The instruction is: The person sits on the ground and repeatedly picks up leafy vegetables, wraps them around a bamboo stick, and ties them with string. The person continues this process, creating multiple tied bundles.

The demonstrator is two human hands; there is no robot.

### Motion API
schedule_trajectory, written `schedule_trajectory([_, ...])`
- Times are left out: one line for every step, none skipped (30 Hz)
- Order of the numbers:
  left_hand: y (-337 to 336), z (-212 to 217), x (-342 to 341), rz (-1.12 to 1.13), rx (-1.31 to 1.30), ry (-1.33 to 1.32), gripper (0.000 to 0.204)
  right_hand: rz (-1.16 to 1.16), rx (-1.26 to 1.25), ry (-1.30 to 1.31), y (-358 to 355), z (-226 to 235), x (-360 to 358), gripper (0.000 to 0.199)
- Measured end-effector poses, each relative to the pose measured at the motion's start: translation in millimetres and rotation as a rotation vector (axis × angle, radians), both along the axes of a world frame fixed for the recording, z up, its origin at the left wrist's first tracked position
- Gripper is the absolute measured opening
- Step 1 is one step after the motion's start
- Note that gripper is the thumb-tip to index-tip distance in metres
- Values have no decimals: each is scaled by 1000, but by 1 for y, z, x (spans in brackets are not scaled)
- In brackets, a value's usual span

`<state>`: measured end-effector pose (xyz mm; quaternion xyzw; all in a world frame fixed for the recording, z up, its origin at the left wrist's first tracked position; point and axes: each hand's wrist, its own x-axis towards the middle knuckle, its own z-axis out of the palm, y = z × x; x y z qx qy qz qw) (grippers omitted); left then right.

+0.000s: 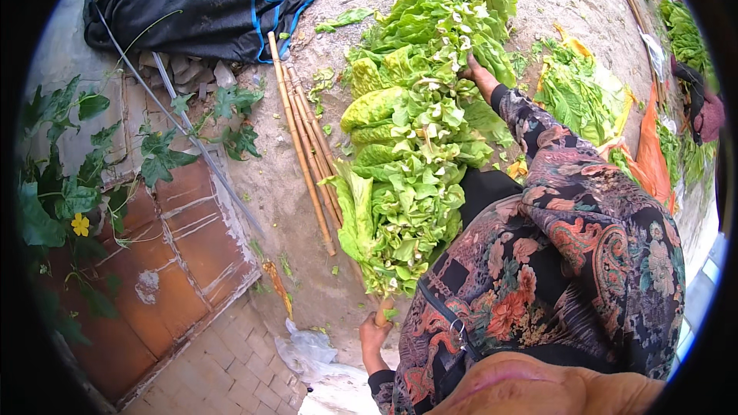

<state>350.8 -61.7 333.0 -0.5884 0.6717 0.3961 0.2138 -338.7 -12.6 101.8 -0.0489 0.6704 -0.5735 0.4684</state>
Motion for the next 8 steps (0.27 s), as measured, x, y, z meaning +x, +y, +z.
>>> schedule_trajectory([16, -22, 20, 53, 20, 25, 39, -81, 61, 19, 8, -18, 7, 99])
schedule_trajectory([18, -25, 10, 108, 35, 63, 38, -119, 79, 12, 10, -1, 9, 99])
schedule_trajectory([19, -26, 4, 39, 24, 18, 37, -153, 97, 4, 11, 23, 16, 99])
schedule_trajectory([22, -25, 1, -27, 12, -27, 37, -87, 88, 47, 15, 22, 16, 98])
schedule_trajectory([25, -24, -1, -91, 1, -73, 36, 22, 80, 42, 24, -13, -6, 97])
schedule_trajectory([34, -16, -8, -87, -9, -75, 33, 104, 142, 44, 33, -21, -3, 96])
schedule_trajectory([37, -8, -16, -101, -9, -62, 33, 192, 188, 55, 25, -19, -6, 96])
schedule_trajectory([38, 1, -22, -112, -17, -49, 32, 221, 173, 67, 9, -14, -12, 96])
